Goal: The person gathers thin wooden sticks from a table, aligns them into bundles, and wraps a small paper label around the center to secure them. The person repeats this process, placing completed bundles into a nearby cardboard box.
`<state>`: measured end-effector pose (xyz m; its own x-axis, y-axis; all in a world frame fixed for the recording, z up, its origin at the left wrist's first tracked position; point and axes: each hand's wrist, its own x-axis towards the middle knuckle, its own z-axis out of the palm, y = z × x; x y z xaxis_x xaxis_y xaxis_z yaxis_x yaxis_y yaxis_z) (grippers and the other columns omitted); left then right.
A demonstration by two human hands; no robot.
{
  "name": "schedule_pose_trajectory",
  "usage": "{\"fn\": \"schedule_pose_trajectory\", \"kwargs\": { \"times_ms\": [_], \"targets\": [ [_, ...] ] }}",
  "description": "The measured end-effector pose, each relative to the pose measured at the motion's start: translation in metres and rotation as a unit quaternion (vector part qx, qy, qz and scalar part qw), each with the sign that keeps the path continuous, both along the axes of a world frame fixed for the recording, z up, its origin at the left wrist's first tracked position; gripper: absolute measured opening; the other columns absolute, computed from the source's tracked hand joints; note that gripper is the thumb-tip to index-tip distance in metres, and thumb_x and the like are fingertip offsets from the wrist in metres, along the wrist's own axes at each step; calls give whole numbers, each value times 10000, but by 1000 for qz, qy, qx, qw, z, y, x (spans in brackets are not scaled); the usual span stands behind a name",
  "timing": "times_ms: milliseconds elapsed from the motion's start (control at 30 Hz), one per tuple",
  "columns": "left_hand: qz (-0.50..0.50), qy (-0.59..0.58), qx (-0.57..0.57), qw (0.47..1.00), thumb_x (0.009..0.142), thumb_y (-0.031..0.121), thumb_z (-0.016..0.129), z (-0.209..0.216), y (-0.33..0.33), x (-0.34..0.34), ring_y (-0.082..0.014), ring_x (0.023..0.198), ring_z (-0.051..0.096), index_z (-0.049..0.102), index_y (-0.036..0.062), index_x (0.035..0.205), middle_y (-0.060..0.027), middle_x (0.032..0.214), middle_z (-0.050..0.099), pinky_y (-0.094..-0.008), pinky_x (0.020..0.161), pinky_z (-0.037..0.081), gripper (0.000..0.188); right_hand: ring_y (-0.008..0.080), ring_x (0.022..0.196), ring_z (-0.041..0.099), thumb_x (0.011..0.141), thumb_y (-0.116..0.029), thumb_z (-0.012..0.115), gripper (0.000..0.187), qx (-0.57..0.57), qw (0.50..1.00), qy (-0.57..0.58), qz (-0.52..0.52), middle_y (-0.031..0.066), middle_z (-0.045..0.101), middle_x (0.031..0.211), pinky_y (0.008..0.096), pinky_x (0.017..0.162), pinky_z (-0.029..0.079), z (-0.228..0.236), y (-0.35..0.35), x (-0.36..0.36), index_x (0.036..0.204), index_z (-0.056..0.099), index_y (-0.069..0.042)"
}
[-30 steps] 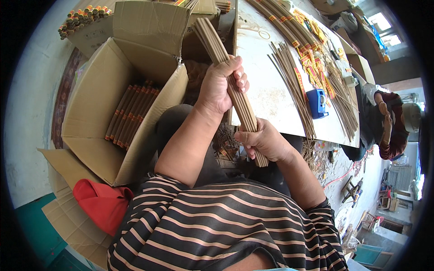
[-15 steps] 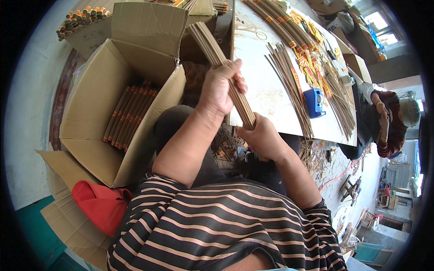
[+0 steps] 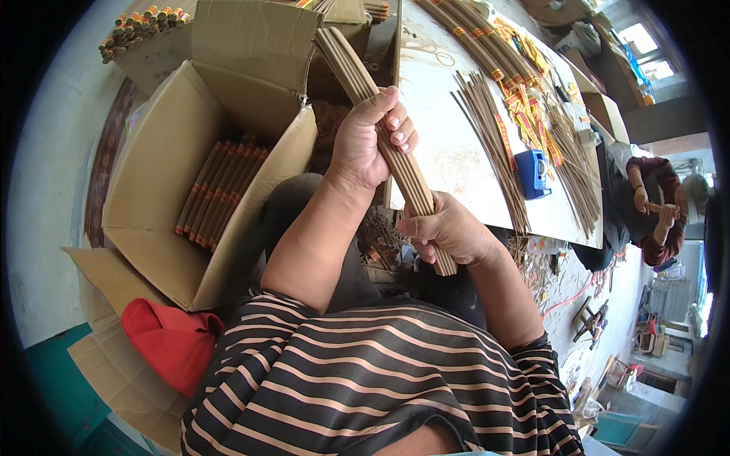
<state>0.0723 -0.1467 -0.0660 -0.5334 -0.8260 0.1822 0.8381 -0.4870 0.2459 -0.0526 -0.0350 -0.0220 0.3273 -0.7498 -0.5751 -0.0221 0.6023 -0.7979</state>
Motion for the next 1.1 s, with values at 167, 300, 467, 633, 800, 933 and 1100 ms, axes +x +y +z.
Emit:
{"fn": "schedule_pose_trajectory", "kwargs": {
  "times_ms": [167,300,467,633,800,933,1100],
  "targets": [
    [34,-73,41,996,845,226,625,-2,3,-5,-122,497,480,502,115,657,0,564,491,-266,495,410,250,96,403,470,791,-101,625,171,-96,975,198,-22,28,494,541,232,370,371,-10,0,6,789,475,-18],
    [43,-145,83,985,817,244,662,-1,11,-14,-134,507,487,507,111,634,-10,558,497,-278,515,413,275,121,414,484,804,-171,631,234,-158,910,382,-7,42,499,547,269,386,385,-18,-2,6,802,466,-6],
    [61,-149,59,985,821,277,665,0,11,-11,-129,497,475,491,120,603,0,551,490,-273,501,396,320,155,560,537,789,-248,681,336,-223,890,397,-8,91,549,645,296,532,450,-15,-3,3,862,496,22],
    [100,-171,38,980,834,280,655,3,10,-9,-144,499,490,507,113,614,-3,553,501,-287,506,406,313,167,726,547,734,-226,740,363,-388,784,476,-93,109,571,793,312,684,459,-17,-1,0,915,548,24],
    [92,-176,22,980,832,305,656,-1,11,-13,-146,505,503,525,111,626,-6,560,513,-293,513,414,312,170,725,546,702,-191,759,318,-320,812,481,-86,102,571,809,301,678,462,1,-1,5,848,567,16],
    [92,-184,22,978,839,300,648,0,12,-14,-140,501,495,516,113,622,-1,555,503,-287,508,412,316,172,724,545,698,-194,762,326,-311,821,472,-82,98,578,811,297,666,462,0,-2,3,858,567,12],
    [23,-57,10,998,872,237,596,1,9,-5,-102,470,451,468,124,646,16,560,462,-246,461,400,283,208,726,580,762,-219,717,337,-252,918,306,-22,103,587,771,307,675,477,7,-3,0,905,538,28]
  ]
}}
